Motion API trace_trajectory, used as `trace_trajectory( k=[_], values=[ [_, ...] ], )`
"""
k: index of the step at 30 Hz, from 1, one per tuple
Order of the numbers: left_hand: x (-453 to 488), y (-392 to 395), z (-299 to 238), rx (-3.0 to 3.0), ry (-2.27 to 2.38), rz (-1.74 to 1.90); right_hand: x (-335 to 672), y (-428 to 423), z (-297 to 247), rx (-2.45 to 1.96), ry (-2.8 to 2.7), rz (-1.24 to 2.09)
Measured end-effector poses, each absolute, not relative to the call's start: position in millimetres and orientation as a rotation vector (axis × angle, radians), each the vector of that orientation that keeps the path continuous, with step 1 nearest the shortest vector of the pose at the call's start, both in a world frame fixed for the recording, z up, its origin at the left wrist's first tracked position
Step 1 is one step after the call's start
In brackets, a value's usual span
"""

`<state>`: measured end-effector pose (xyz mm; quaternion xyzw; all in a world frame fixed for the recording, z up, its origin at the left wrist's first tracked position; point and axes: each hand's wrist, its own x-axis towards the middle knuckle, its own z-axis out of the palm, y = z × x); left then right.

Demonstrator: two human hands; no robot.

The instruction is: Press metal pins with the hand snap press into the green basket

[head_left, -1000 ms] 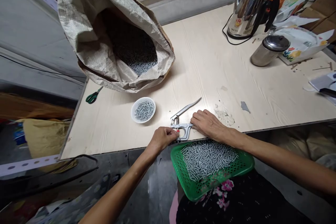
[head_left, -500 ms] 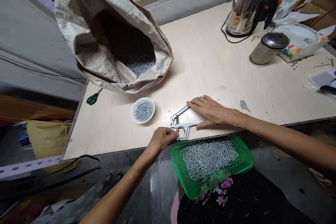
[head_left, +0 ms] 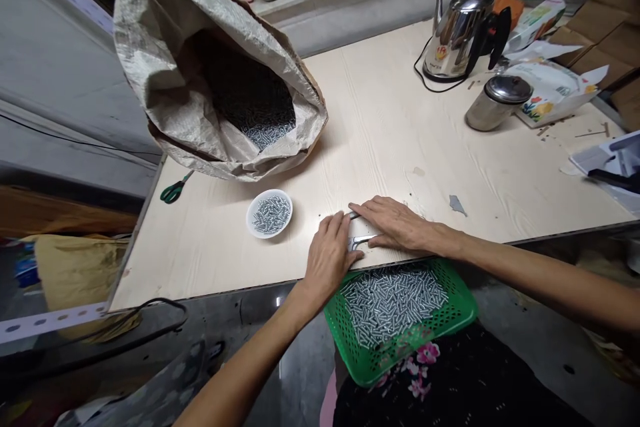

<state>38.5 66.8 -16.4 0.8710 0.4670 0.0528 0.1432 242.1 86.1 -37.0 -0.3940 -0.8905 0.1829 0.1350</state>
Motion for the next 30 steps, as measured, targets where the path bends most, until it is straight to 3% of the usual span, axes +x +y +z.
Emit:
trace_trajectory(
  k=[4, 11, 18, 25, 30],
  values=[
    [54, 93, -19, 2.601, 1.144, -0.08, 247, 85, -29, -1.275, -2.586, 0.519],
    [66, 94, -11, 2.583, 1.258, -0.244, 246, 83, -29, -1.378, -2.661, 0.367],
    [68, 94, -22, 2.525, 1.364, -0.123, 242, 91, -43, -1.332, -2.655, 0.326],
    [22, 84, -8, 2.228, 1.681, 0.472, 254, 85, -29, -1.215, -2.501, 0.379],
    [2, 67, -7, 1.953, 1.881, 0.145, 238, 75, -42, -1.234, -2.496, 0.359]
  ],
)
